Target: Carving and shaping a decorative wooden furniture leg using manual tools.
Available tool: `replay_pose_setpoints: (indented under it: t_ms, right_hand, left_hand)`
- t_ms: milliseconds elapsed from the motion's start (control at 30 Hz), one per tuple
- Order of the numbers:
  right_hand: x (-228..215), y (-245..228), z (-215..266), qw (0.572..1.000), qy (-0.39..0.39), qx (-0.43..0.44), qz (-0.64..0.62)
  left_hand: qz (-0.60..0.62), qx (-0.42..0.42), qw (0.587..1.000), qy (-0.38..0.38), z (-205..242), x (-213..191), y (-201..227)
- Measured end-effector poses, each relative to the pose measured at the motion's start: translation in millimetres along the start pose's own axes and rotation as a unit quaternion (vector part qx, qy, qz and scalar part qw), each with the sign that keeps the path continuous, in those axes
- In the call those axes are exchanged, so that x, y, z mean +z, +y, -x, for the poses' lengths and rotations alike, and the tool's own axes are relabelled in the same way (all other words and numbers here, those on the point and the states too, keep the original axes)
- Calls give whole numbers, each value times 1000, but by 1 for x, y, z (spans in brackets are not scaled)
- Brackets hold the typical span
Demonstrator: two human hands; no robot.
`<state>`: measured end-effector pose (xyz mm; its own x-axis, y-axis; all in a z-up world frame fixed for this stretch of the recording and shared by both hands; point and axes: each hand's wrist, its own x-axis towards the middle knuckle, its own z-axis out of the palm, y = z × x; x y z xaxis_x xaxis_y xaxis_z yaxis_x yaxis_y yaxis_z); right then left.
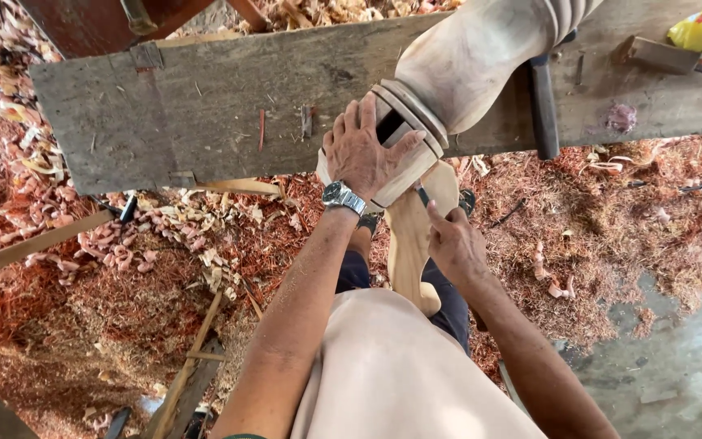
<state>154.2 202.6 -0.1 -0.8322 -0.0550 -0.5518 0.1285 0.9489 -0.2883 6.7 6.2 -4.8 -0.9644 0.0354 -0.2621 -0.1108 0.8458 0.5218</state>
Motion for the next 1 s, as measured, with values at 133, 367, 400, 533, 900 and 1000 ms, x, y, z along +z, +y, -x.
replay_pose_setpoints:
  t_ms: [133,367,400,533,900,1000]
  right_hand:
    - [-5,0,12,997,37,-33,-51]
    - [7,5,18,976,102,-80,-173]
    - [14,13,14,971,129,-96,-177]
    - [22,34,-1,953,183,-136,-201]
    - [35,25,-7,975,158,-60,-141]
    - [35,18,-4,986,143,-24,-84]
  left_hand:
    - [3,-5,1000,-7,-2,-2,0]
    - [0,-14,1000,-19,-4,-2,-2]
    - [2,-13,1000,-19,-4,-2,-2]
    - [5,-19,1000,-24,-4,0,-4]
    - [1,-18,1000,-23,-4,-1,-2]
    - [-2,-17,1000,-18,-4,0,-2]
